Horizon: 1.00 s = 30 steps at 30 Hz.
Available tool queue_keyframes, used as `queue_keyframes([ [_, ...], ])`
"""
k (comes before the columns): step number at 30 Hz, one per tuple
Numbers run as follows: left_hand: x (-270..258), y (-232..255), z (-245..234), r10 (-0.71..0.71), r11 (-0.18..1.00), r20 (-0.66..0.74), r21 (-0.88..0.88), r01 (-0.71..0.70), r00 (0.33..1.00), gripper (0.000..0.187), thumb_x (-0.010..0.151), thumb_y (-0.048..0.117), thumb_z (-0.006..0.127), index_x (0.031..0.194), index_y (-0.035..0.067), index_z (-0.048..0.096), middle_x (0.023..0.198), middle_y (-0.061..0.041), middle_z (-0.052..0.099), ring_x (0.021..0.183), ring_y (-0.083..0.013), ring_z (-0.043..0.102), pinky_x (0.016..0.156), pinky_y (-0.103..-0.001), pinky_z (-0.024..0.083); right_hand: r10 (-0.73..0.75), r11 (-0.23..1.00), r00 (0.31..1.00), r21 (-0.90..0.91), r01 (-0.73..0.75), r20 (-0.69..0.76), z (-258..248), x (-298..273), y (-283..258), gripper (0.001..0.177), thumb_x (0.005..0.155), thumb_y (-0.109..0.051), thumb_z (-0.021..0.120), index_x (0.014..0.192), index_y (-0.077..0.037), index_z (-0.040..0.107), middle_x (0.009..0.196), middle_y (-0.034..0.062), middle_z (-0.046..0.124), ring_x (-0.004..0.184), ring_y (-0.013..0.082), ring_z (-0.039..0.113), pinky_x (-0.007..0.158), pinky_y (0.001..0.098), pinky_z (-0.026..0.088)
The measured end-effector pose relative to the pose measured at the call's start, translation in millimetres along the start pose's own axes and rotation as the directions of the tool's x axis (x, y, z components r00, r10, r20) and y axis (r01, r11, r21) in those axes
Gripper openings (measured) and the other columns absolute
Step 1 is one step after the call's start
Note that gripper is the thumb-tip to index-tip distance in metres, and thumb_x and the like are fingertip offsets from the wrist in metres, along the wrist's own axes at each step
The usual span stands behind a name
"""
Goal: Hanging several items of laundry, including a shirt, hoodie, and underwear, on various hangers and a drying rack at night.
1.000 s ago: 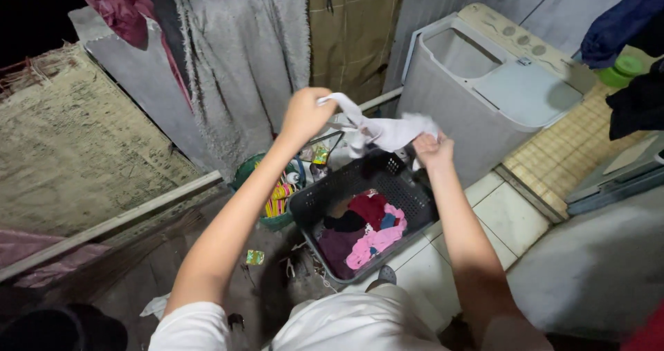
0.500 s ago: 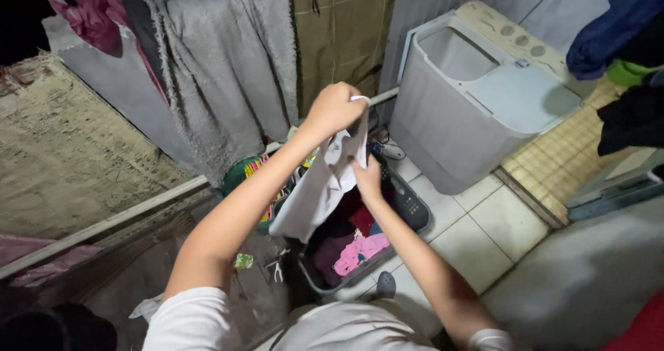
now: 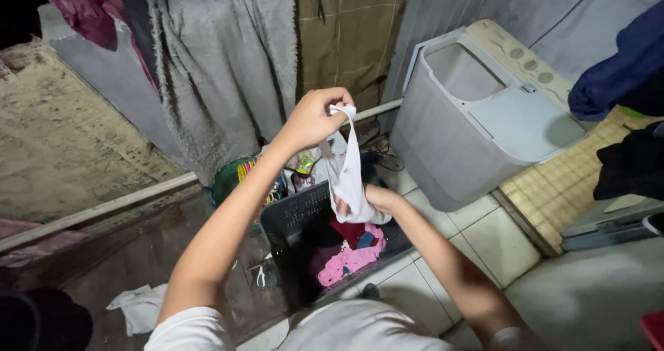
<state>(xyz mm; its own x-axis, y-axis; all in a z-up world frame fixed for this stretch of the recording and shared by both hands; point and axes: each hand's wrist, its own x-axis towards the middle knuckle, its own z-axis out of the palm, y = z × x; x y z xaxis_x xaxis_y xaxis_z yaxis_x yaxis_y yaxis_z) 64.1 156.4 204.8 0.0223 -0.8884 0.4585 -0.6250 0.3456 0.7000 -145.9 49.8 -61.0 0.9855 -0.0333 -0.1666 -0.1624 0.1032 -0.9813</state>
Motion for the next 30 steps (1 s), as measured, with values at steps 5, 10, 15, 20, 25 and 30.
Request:
queue_keyframes([
  [5,-9.3,-44.7,31.1,-0.039,0.973,-0.33,-0.229,-0.039,0.943,0.018,0.089,0.019,0.071,0.094,0.002,0.066,0.08,-0.003,0.066,0.076,-0.0107,0.062,0.069,-0.028,0.05,-0.089,0.927,0.961,0.332,0.176,-0.26,28.9,2.9,-51.7,0.059,0.109,-0.051,0.037,0.114,-0.001,0.068,0.064,0.0012,0.065,0.055,0.0112,0.061,0.051,0.0254,0.05],
  [10,-53.2,-119.4,74.8,-0.382,0.902,-0.421,-0.361,0.235,0.822,0.035,0.099,0.027,0.074,0.091,-0.007,0.067,0.079,-0.015,0.06,0.067,-0.0179,0.054,0.06,-0.032,0.044,-0.139,0.886,0.747,0.255,0.387,-0.65,30.1,6.6,-38.6,0.033,0.105,-0.027,0.056,0.13,-0.008,0.066,0.072,-0.0012,0.063,0.052,0.0071,0.052,0.045,0.0238,0.04],
  [15,-88.1,-129.3,95.0,-0.645,0.385,-0.148,-0.911,0.152,0.75,0.049,0.104,0.043,0.055,0.108,-0.005,0.066,0.095,-0.017,0.074,0.079,-0.0225,0.075,0.072,-0.033,0.064,-0.36,0.881,0.478,-0.123,0.457,-0.801,15.6,0.4,-36.9,0.024,0.102,-0.014,0.065,0.118,0.003,0.068,0.106,0.0019,0.075,0.093,0.0079,0.069,0.085,0.0231,0.055],
  [20,-97.9,-162.0,98.7,-0.595,0.303,0.011,-0.923,0.237,0.803,0.063,0.103,0.054,0.033,0.116,0.002,0.065,0.104,-0.017,0.076,0.085,-0.0264,0.076,0.075,-0.036,0.064,-0.663,0.736,0.292,-0.672,0.086,-0.689,0.0,2.0,-55.2,0.013,0.097,-0.008,0.079,0.104,0.002,0.075,0.095,0.0092,0.072,0.09,0.0158,0.064,0.083,0.0293,0.052],
  [25,-60.4,-199.8,80.3,-0.65,0.24,0.047,-0.934,0.263,0.759,0.047,0.106,0.043,0.039,0.098,0.005,0.065,0.086,-0.01,0.07,0.069,-0.0202,0.068,0.062,-0.033,0.056,-0.377,0.882,0.428,-0.177,0.437,-0.821,-1.1,24.6,-105.2,0.029,0.09,-0.003,0.067,0.119,-0.003,0.066,0.102,0.0076,0.07,0.093,0.0164,0.067,0.082,0.0312,0.054],
  [30,-56.0,-251.6,99.0,-0.68,0.554,-0.119,-0.73,0.4,0.724,0.042,0.103,0.028,0.046,0.067,0.007,0.053,0.059,-0.005,0.048,0.046,-0.0182,0.042,0.043,-0.037,0.031,-0.052,0.704,0.62,0.412,0.579,-0.783,-51.3,32.6,-69.8,0.024,0.093,-0.006,0.063,0.115,0.002,0.068,0.103,0.0135,0.068,0.093,0.0255,0.07,0.084,0.0395,0.06],
])
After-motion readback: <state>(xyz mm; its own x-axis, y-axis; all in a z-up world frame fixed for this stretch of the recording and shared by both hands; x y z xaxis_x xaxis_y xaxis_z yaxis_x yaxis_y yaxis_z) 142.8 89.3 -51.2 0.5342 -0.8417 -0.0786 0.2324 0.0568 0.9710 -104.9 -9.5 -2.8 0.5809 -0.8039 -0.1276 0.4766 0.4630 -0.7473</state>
